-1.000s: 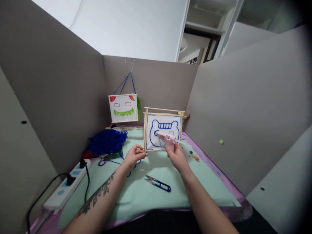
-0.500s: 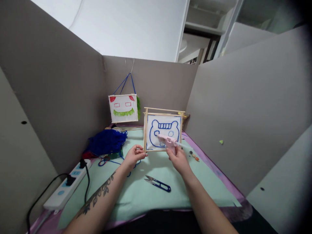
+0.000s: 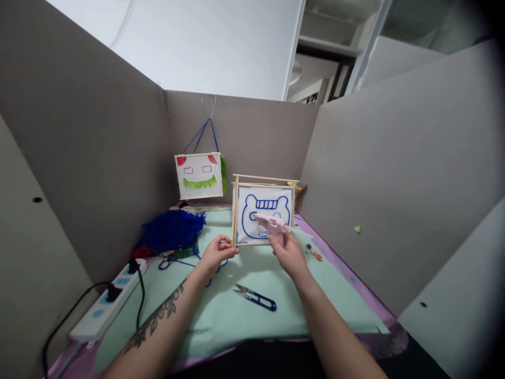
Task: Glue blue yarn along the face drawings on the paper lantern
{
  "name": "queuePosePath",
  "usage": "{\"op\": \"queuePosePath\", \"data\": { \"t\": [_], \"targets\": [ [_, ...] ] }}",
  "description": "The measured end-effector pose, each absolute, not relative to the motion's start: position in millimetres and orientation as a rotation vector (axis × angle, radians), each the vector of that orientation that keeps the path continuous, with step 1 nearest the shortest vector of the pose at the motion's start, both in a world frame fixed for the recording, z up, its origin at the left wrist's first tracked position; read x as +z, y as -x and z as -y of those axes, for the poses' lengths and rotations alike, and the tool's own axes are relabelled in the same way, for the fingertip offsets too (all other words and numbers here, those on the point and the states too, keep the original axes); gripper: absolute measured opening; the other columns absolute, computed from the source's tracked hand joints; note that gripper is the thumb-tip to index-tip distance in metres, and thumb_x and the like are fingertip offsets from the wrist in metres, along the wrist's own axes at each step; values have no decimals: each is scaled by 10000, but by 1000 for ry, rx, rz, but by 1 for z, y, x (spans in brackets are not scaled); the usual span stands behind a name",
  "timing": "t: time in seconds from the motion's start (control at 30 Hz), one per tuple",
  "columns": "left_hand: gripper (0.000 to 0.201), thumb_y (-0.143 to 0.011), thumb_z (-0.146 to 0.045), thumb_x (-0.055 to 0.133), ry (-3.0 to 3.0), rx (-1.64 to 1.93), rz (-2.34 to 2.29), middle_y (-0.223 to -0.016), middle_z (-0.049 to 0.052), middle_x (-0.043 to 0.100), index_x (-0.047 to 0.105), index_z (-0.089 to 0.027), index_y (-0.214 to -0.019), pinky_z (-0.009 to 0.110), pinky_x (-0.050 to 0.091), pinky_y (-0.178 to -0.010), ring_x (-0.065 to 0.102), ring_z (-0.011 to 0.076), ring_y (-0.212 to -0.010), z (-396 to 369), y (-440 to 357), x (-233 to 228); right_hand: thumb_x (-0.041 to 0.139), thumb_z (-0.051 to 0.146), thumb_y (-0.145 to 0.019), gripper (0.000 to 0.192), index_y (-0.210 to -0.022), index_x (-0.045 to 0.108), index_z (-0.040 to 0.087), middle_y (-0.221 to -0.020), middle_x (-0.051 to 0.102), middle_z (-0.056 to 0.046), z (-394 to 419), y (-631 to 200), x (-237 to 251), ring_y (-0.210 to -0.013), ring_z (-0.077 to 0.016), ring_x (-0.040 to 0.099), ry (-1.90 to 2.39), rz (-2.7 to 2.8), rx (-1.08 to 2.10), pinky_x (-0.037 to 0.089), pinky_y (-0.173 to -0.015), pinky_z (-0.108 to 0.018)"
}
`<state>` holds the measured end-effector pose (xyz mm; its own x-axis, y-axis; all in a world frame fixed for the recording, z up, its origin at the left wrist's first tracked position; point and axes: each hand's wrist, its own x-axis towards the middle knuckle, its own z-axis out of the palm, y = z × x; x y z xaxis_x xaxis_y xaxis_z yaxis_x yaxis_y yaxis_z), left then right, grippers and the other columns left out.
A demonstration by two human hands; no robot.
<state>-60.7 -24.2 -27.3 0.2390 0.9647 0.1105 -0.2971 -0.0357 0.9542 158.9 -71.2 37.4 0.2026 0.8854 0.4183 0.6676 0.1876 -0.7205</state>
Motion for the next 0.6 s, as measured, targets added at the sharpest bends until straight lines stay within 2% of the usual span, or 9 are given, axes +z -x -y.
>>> {"op": "queuePosePath", "data": {
  "t": [0.23, 0.43, 0.6],
  "targets": [
    [465, -558, -291, 812, -1157, 1207, -767, -672, -5, 654, 467, -184, -851, 214, 439, -625, 679, 178, -730, 25, 60, -26, 470, 519, -774, 517, -1086, 633, 140, -681, 665, -67, 70, -153, 46, -676, -229, 631, 1557, 1545, 334, 458, -663, -304],
    [468, -542, -282, 816, -1148, 1203, -773, -662, -6, 653, 471, -182, -843, 210, 434, -613, 677, 176, -717, 26, 59, -25, 476, 517, -773, 556, -1173, 598, 151, -693, 662, -60, 69, -161, 36, -672, -222, 624, 1538, 1517, 318, 460, -668, -314],
    [477, -539, -300, 816, -1149, 1203, -784, -677, -1, 661, 470, -187, -848, 219, 440, -626, 678, 180, -726, 25, 60, -25, 532, 522, -735, 515, -1084, 636, 159, -648, 646, -45, 64, -162, 39, -651, -221, 615, 1492, 1452, 402, 458, -649, -316]
  ]
}}
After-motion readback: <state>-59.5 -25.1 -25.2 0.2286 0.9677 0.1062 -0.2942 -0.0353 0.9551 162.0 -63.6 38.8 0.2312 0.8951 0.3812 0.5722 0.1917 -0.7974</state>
